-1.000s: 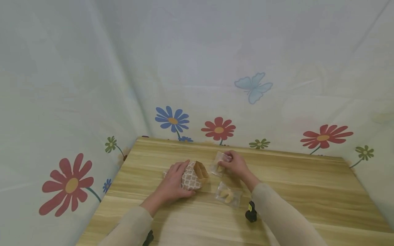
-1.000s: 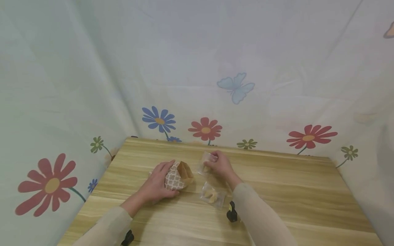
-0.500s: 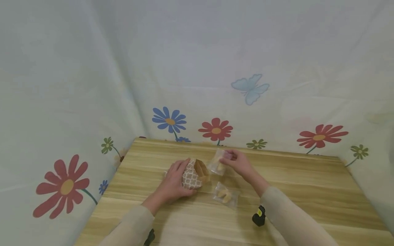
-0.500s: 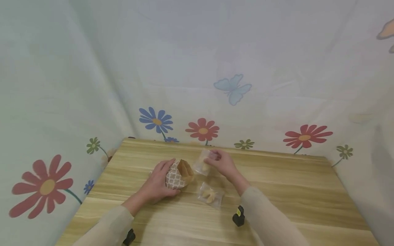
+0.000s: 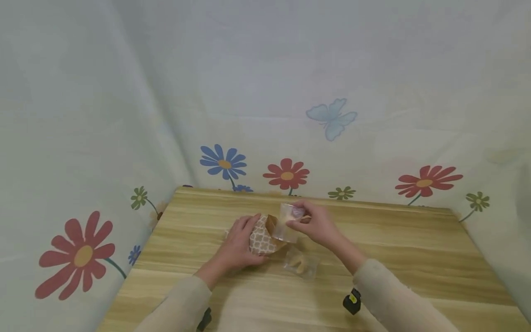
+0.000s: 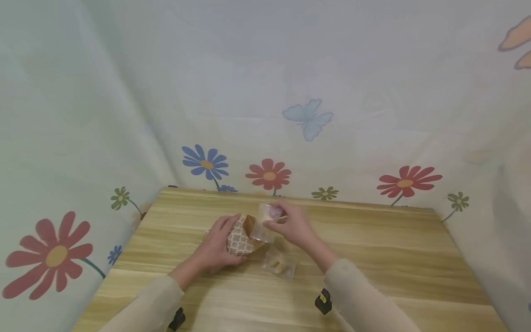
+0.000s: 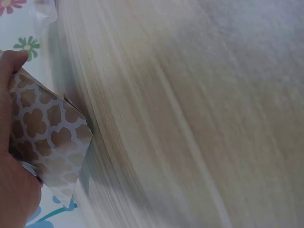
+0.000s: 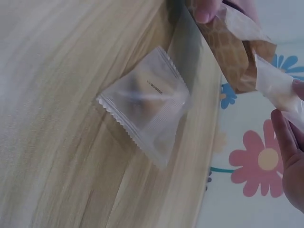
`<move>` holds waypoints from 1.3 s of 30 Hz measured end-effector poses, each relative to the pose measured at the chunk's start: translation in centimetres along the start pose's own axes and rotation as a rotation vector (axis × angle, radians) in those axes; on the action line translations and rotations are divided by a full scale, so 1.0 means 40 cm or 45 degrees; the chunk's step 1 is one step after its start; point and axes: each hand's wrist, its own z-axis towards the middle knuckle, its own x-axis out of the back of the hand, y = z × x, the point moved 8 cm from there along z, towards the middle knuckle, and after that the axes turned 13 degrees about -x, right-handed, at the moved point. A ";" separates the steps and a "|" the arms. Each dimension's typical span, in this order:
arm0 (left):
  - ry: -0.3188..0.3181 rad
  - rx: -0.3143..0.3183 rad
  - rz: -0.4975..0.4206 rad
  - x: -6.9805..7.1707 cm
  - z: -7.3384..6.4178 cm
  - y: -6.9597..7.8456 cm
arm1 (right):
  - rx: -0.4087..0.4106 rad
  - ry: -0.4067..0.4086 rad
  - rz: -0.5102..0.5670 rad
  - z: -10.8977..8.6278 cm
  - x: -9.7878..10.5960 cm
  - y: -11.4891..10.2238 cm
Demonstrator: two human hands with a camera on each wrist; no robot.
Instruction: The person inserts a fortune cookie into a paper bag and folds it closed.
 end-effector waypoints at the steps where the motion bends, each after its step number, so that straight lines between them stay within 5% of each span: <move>1: 0.005 -0.005 0.003 0.001 0.001 0.003 | 0.005 -0.009 -0.023 -0.004 -0.007 -0.003; 18: -0.056 -0.099 0.064 -0.025 -0.002 0.027 | 0.072 -0.182 -0.286 -0.034 -0.054 -0.024; 27: -0.074 -0.132 0.083 -0.034 0.007 0.034 | 0.013 -0.127 -0.266 -0.035 -0.044 -0.022; 39: 0.014 -0.125 0.052 -0.042 0.008 0.053 | -0.026 0.006 -0.149 -0.040 -0.046 -0.020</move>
